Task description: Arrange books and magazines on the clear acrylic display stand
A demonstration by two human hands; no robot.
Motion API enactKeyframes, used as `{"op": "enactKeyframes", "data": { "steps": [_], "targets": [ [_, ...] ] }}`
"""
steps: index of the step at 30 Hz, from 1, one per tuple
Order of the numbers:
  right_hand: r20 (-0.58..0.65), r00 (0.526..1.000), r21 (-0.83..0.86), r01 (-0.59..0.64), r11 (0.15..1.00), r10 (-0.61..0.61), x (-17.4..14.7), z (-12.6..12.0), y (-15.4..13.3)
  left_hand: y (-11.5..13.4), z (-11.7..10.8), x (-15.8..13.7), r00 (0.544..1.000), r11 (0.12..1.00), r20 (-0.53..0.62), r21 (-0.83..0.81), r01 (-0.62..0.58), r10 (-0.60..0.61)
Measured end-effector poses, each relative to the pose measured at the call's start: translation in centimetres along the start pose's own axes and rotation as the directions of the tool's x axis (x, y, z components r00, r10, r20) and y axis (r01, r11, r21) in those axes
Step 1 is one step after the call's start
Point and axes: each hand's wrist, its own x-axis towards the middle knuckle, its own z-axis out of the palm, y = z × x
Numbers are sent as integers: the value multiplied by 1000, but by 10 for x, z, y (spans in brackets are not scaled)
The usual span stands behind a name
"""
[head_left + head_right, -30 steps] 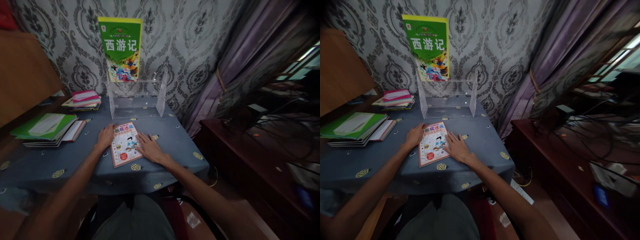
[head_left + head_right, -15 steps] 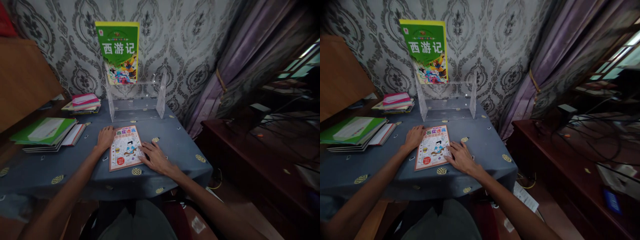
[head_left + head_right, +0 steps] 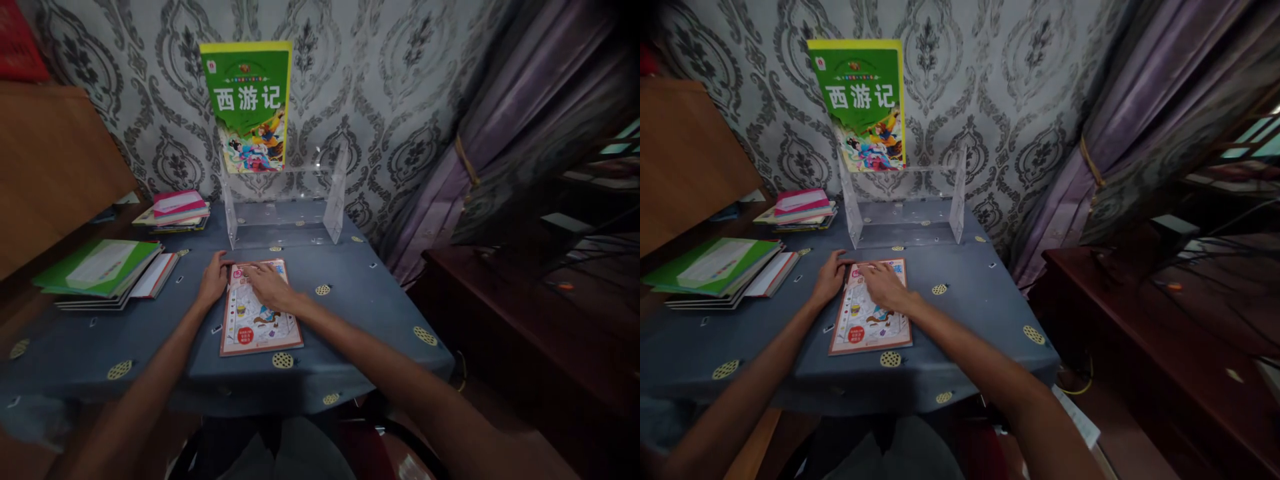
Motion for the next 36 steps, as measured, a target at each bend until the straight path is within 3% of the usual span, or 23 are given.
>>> {"op": "enactKeyframes", "data": {
  "steps": [3,7,19,22,25,27,30,36],
  "targets": [
    [48,999,-37,4,999,-2,33,17,-3,1,1,-2,999,1000,-25,-1,24,-24],
    [7,1000,-51,-22,998,22,42,29,1,5,2,-4,998,998,-37,36,45,-43],
    [15,982,-14,-189,982,189,-8,1,51,15,1,-6,999,985,13,164,47,-50],
    [17,975,-9,-220,976,220,-24,-3,61,22,-3,-7,998,960,60,279,-2,-16],
    [26,976,14,-218,976,217,-31,-2,66,36,-5,-11,986,895,152,426,-128,69],
    [22,977,37,-213,976,212,-32,-1,68,50,-1,-19,950,862,262,430,-270,167],
    [7,977,66,-215,974,215,-31,0,69,74,7,-41,850,856,429,268,-442,305],
    [-18,980,99,-195,976,197,-32,-1,69,117,8,-99,689,891,617,-42,-452,379]
  ]
}}
